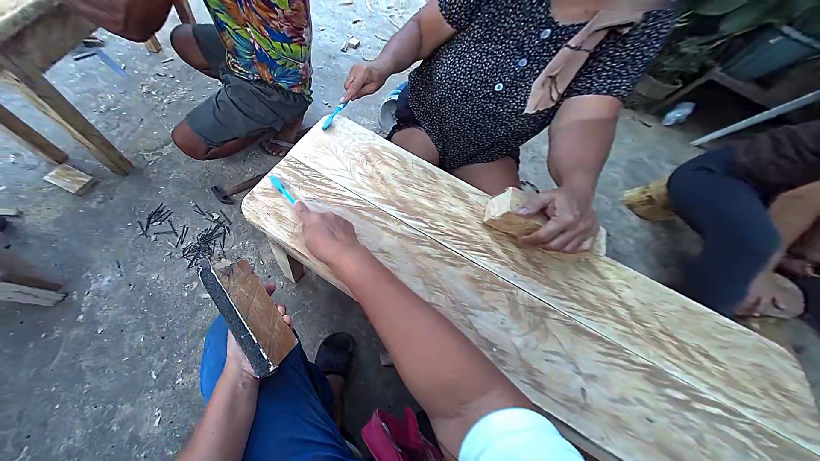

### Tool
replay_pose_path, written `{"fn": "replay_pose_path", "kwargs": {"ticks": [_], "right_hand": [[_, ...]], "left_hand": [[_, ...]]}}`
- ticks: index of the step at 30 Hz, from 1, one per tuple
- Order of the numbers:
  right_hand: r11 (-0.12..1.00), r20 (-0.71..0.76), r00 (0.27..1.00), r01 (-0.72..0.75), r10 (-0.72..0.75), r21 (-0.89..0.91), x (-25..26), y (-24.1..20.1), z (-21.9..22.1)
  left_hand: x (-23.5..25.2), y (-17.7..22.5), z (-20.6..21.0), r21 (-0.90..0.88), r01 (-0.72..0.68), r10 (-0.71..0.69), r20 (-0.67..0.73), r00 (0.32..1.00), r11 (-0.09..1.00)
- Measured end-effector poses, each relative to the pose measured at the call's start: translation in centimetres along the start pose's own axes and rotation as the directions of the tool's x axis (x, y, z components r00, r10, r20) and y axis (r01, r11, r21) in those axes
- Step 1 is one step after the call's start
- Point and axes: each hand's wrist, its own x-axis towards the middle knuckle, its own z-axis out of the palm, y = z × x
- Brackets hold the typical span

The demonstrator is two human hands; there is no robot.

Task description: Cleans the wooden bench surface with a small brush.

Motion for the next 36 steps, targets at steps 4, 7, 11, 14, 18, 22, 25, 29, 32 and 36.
{"fn": "replay_pose_path", "kwargs": {"ticks": [4, 7, 11, 14, 18, 22, 25, 29, 32, 36], "right_hand": [[0.986, -0.091, 0.982, -0.167, 0.167, 0.016, 2.2, 1.9, -1.6], [0.998, 0.004, 0.998, 0.064, -0.064, -0.004, 1.8, -0.5, -0.1], [0.992, 0.007, 0.992, 0.126, -0.126, 0.003, 1.7, -0.9, -0.5], [0.995, -0.034, 0.995, 0.087, -0.089, -0.04, 1.0, 0.3, 0.1], [0.984, -0.003, 0.984, 0.178, -0.178, -0.015, -1.0, 2.4, 0.4], [0.979, -0.029, 0.98, 0.195, -0.197, -0.057, -3.1, 3.2, 1.4], [0.983, -0.031, 0.984, 0.172, -0.174, -0.059, -3.9, 4.6, 1.3], [0.976, -0.023, 0.977, 0.211, -0.213, -0.061, -4.9, 4.8, 1.8], [0.988, -0.067, 0.988, 0.134, -0.139, -0.074, -4.6, 5.3, 1.4], [0.985, -0.039, 0.987, 0.152, -0.156, -0.081, -4.7, 4.1, 1.6]], "left_hand": [[-0.2, 0.1, 0.3, 0.018, -0.013, 0.014, -0.036, 0.999, 1.0], [0.0, 0.3, 0.7, 0.01, -0.02, 0.021, -0.074, 0.997, 1.0], [-0.5, 0.4, 0.8, 0.004, -0.01, 0.01, -0.103, 0.995, 1.0], [-0.6, 0.7, 0.4, 0.002, -0.024, 0.024, -0.098, 0.995, 1.0], [-0.4, 0.6, 0.4, -0.006, -0.033, 0.032, -0.099, 0.995, 0.999], [-0.7, 0.3, 0.9, 0.024, -0.019, 0.021, -0.121, 0.992, 1.0], [-0.6, 0.2, 0.9, 0.025, -0.013, 0.016, -0.119, 0.993, 1.0], [-0.6, 0.1, 0.9, 0.027, -0.012, 0.015, -0.11, 0.994, 1.0], [-0.5, 0.0, 0.9, 0.028, -0.009, 0.012, -0.123, 0.992, 1.0], [-0.7, -0.1, 1.1, 0.068, -0.025, 0.033, -0.118, 0.992, 0.997]]}}
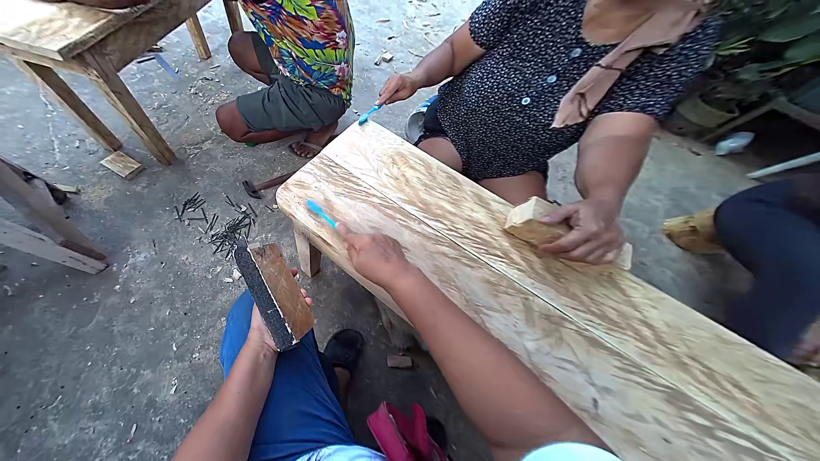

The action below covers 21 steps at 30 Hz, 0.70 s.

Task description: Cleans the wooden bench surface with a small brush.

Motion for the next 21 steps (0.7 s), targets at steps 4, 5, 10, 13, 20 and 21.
{"fn": "replay_pose_path", "kwargs": {"ticks": [4, 5, 10, 13, 20, 21], "right_hand": [[0.984, -0.06, 0.982, -0.181, 0.18, -0.007, 2.1, 1.7, -1.3], [0.963, -0.09, 0.96, -0.269, 0.267, -0.007, 2.9, 1.8, -1.5], [0.999, 0.003, 1.0, 0.005, -0.005, 0.046, 4.4, -3.3, -0.2], [0.999, 0.044, 0.998, 0.038, -0.038, 0.016, 5.1, -3.8, -1.0], [0.984, -0.018, 0.984, 0.175, -0.176, -0.017, 3.6, -2.5, 0.3], [0.983, -0.046, 0.982, 0.184, -0.185, -0.024, 3.5, -2.2, 0.4]], "left_hand": [[0.1, -0.1, 0.0, -0.014, 0.006, -0.006, 0.001, 1.0, 1.0], [0.1, -0.1, -0.1, -0.022, 0.008, -0.008, 0.007, 1.0, 1.0], [0.4, -0.2, 0.8, -0.04, 0.024, -0.025, -0.034, 0.999, 0.999], [0.5, -0.1, 0.7, -0.047, 0.046, -0.047, -0.021, 0.999, 0.998], [0.4, 0.4, 0.0, -0.058, 0.03, -0.031, -0.003, 1.0, 0.998], [0.3, 0.4, 0.0, -0.063, 0.034, -0.034, -0.003, 0.999, 0.997]]}}
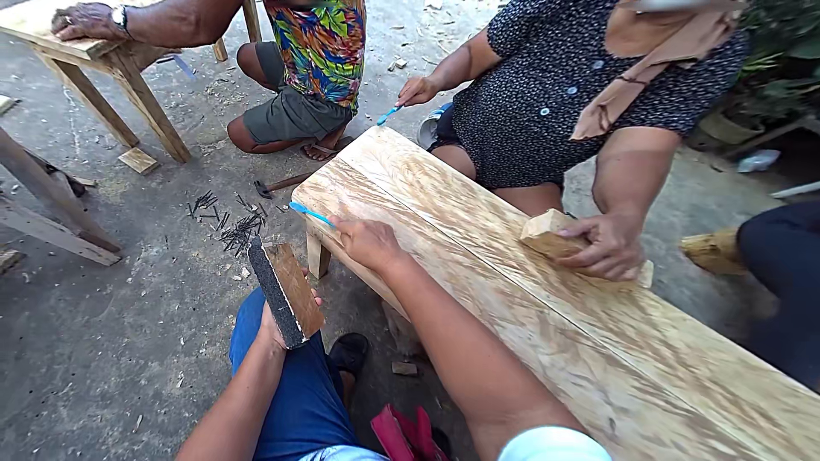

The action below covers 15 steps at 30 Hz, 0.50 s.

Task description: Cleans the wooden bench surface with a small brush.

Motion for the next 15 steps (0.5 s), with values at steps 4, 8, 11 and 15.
{"fn": "replay_pose_path", "kwargs": {"ticks": [4, 8, 11, 15], "right_hand": [[1.0, -0.064, 0.997, 0.029, -0.03, -0.008, -0.2, 0.3, 0.8], [0.984, -0.141, 0.975, -0.175, 0.172, -0.012, -0.6, 2.2, 0.1], [1.0, -0.113, 0.994, -0.009, 0.008, -0.015, -1.2, 2.1, 0.5], [0.995, -0.087, 0.991, -0.098, 0.096, -0.014, -0.5, 2.9, -0.2]], "left_hand": [[-0.2, -0.1, -0.1, -0.011, -0.004, 0.004, -0.006, 1.0, 1.0], [-0.1, 0.0, -0.5, 0.006, -0.011, 0.011, 0.008, 1.0, 1.0], [0.0, 0.0, -0.4, 0.008, -0.014, 0.014, 0.016, 1.0, 1.0], [-0.2, -0.2, 0.0, -0.003, -0.012, 0.012, 0.004, 1.0, 1.0]]}}
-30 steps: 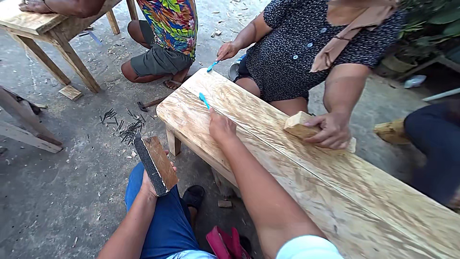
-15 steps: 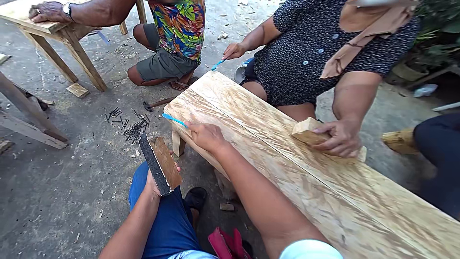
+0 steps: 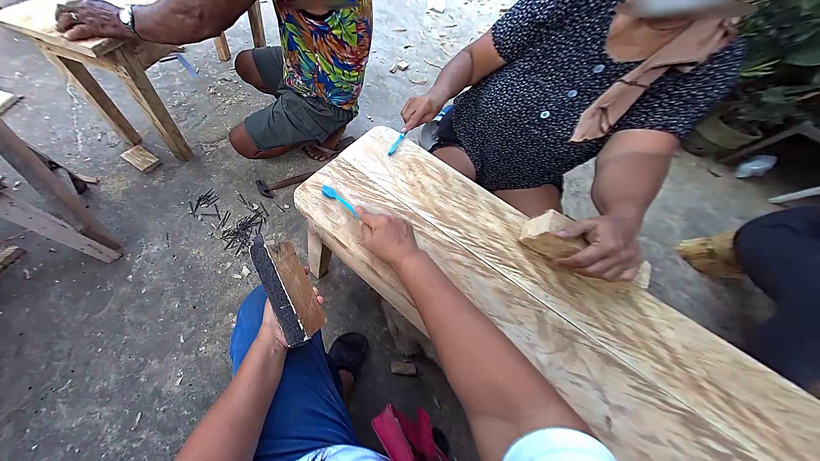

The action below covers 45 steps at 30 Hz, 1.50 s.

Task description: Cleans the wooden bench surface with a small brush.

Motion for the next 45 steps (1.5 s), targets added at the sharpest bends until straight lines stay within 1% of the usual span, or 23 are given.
{"fn": "replay_pose_path", "kwargs": {"ticks": [3, 4, 7, 9, 11, 13, 15, 16, 18, 19, 21, 23, 24, 25, 27, 28, 32, 35, 36, 39, 40, 43, 45], "right_hand": [[0.993, 0.017, 0.993, 0.113, -0.113, 0.024, -0.1, -0.7, 0.3], [0.993, 0.021, 0.994, 0.111, -0.111, 0.027, -0.1, -0.7, 0.3], [0.998, 0.014, 0.998, -0.069, 0.069, 0.01, -0.7, -0.1, -0.2], [0.999, 0.062, 0.997, -0.038, 0.037, 0.014, -2.0, -0.1, -0.7], [1.0, 0.045, 0.999, -0.002, 0.002, 0.005, -3.6, 0.9, -0.8], [0.986, -0.032, 0.986, -0.163, 0.162, -0.022, -5.1, 2.8, -1.2], [0.946, -0.05, 0.945, -0.325, 0.323, -0.024, -6.4, 3.7, -1.3], [0.951, -0.033, 0.951, -0.309, 0.308, -0.002, -7.2, 3.5, -1.0], [0.984, 0.027, 0.987, -0.162, 0.161, 0.068, -8.7, 2.9, -0.4], [0.989, 0.047, 0.991, -0.129, 0.126, 0.072, -9.1, 2.9, -0.4], [0.971, -0.002, 0.972, -0.236, 0.237, 0.034, -9.1, 4.1, -0.9], [0.903, -0.041, 0.902, -0.43, 0.43, 0.002, -8.2, 5.0, -1.4], [0.895, -0.042, 0.895, -0.445, 0.445, 0.002, -8.0, 4.6, -1.3], [0.923, -0.042, 0.922, -0.384, 0.385, 0.02, -7.9, 3.8, -1.0], [0.984, -0.006, 0.985, -0.169, 0.17, 0.056, -7.9, 2.2, 0.0], [0.991, 0.029, 0.992, -0.125, 0.123, 0.051, -7.6, 2.0, 0.0], [0.967, -0.018, 0.967, -0.254, 0.255, 0.031, -5.5, 2.2, -0.6], [0.996, 0.044, 0.998, -0.038, 0.035, 0.077, -5.1, 0.4, 0.0], [0.996, 0.063, 0.998, -0.003, -0.003, 0.093, -4.9, 0.6, 0.0], [0.99, 0.032, 0.993, -0.117, 0.115, 0.084, -4.1, 2.3, -0.6], [0.99, 0.035, 0.993, -0.119, 0.117, 0.08, -4.2, 2.2, -0.7], [0.996, 0.104, 0.994, 0.012, -0.021, 0.083, -4.4, 1.6, -0.6], [0.997, 0.051, 0.998, -0.046, 0.043, 0.065, -4.0, 2.9, -1.0]], "left_hand": [[0.1, -0.1, 0.0, 0.004, 0.003, -0.003, 0.005, 1.0, 1.0], [0.1, -0.1, -0.1, 0.002, 0.004, -0.004, 0.009, 1.0, 1.0], [0.0, 0.0, -0.2, 0.008, -0.004, 0.004, 0.001, 1.0, 1.0], [0.0, 0.2, -0.3, 0.025, -0.014, 0.014, 0.007, 1.0, 1.0], [0.0, 0.3, -0.7, 0.037, -0.021, 0.02, 0.027, 0.999, 0.999], [0.0, 0.4, -0.8, 0.025, -0.027, 0.026, 0.03, 0.999, 0.999], [0.0, 0.3, -0.8, 0.026, -0.038, 0.038, 0.022, 0.999, 0.999], [-0.1, 0.3, -0.8, 0.031, -0.038, 0.037, 0.023, 0.999, 0.999], [-0.1, 0.2, -0.7, 0.046, -0.031, 0.03, 0.023, 0.999, 0.998], [-0.2, 0.2, -0.7, 0.052, -0.03, 0.029, 0.028, 0.999, 0.998], [-0.2, 0.2, -0.7, 0.055, -0.028, 0.026, 0.039, 0.999, 0.998], [-0.4, 0.1, -0.7, 0.07, -0.038, 0.036, 0.037, 0.999, 0.997], [-0.5, 0.1, -0.7, 0.069, -0.045, 0.043, 0.033, 0.999, 0.997], [-0.3, 0.1, -0.8, 0.065, -0.047, 0.045, 0.039, 0.998, 0.997], [-0.2, 0.1, -0.7, 0.059, -0.045, 0.042, 0.049, 0.998, 0.997], [-0.2, 0.0, -0.6, 0.064, -0.043, 0.04, 0.046, 0.998, 0.997], [-0.4, -0.1, -0.4, 0.078, -0.043, 0.041, 0.028, 0.999, 0.996], [-0.2, 0.1, -0.5, 0.081, -0.044, 0.042, 0.033, 0.999, 0.996], [-0.2, 0.1, -0.5, 0.081, -0.044, 0.042, 0.026, 0.999, 0.996], [-0.4, 0.2, -0.6, 0.059, -0.048, 0.047, 0.023, 0.999, 0.997], [-0.4, 0.2, -0.6, 0.053, -0.052, 0.051, 0.019, 0.999, 0.997], [-0.3, 0.2, -0.7, 0.051, -0.054, 0.053, 0.02, 0.998, 0.997], [-0.3, 0.3, -0.7, 0.04, -0.048, 0.047, 0.035, 0.998, 0.998]]}}
